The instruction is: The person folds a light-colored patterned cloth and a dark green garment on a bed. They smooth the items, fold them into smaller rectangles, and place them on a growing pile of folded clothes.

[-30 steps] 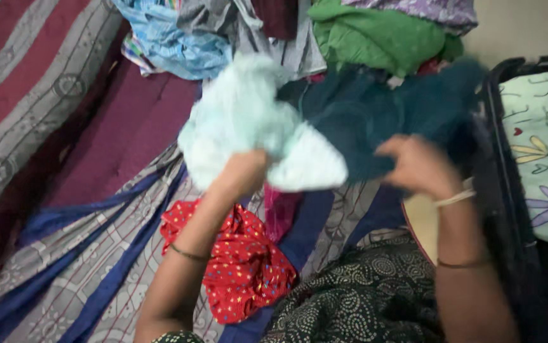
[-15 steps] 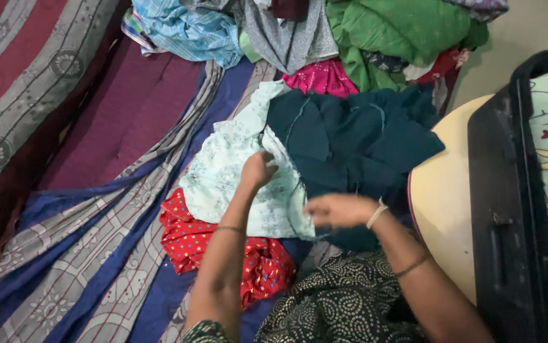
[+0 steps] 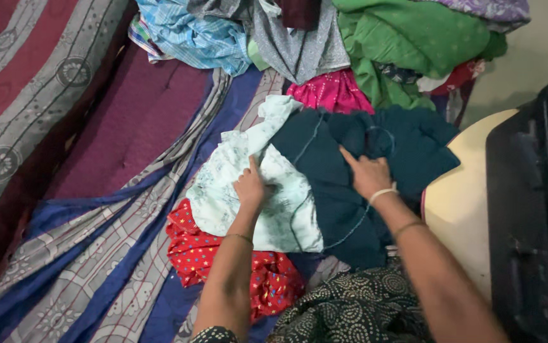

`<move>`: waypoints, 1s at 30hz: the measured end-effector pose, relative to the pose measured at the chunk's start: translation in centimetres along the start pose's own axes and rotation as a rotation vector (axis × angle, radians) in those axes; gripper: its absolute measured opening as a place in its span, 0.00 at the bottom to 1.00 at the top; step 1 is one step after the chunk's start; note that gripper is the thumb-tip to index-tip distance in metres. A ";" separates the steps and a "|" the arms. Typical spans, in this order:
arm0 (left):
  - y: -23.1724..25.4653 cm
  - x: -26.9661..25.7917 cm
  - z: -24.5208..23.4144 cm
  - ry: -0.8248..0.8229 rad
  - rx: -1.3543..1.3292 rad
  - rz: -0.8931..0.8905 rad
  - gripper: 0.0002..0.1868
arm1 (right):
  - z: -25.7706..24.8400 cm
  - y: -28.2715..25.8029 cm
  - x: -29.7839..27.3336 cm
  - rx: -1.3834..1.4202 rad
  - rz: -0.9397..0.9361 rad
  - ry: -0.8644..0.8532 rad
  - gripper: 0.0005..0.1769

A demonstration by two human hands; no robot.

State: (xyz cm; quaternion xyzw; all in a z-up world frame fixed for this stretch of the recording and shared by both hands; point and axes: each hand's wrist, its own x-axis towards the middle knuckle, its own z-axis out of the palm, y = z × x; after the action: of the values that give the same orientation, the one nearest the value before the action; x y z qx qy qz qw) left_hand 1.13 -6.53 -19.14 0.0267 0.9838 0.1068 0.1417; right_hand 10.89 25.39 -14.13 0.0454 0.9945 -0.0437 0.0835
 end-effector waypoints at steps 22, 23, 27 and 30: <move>3.9 -0.3 1.9 -0.406 -0.622 0.092 0.37 | 4.8 -5.9 4.4 1.615 0.136 -0.157 0.25; 4.0 -0.9 1.0 -0.422 -0.730 0.079 0.37 | 4.1 -5.7 4.5 1.675 0.126 -0.103 0.23; 4.6 -0.3 -2.4 -0.530 -0.885 -0.025 0.35 | -4.4 -3.4 4.6 1.972 0.139 0.050 0.14; 5.1 0.0 -3.8 -0.615 -0.977 0.273 0.32 | -12.7 -3.1 4.4 2.030 0.006 0.161 0.13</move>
State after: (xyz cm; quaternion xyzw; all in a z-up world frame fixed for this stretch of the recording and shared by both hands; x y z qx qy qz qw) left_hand 0.17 -2.31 -14.48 0.1143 0.7219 0.5521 0.4012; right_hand 4.23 23.89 -2.11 0.1002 0.4907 -0.8634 -0.0616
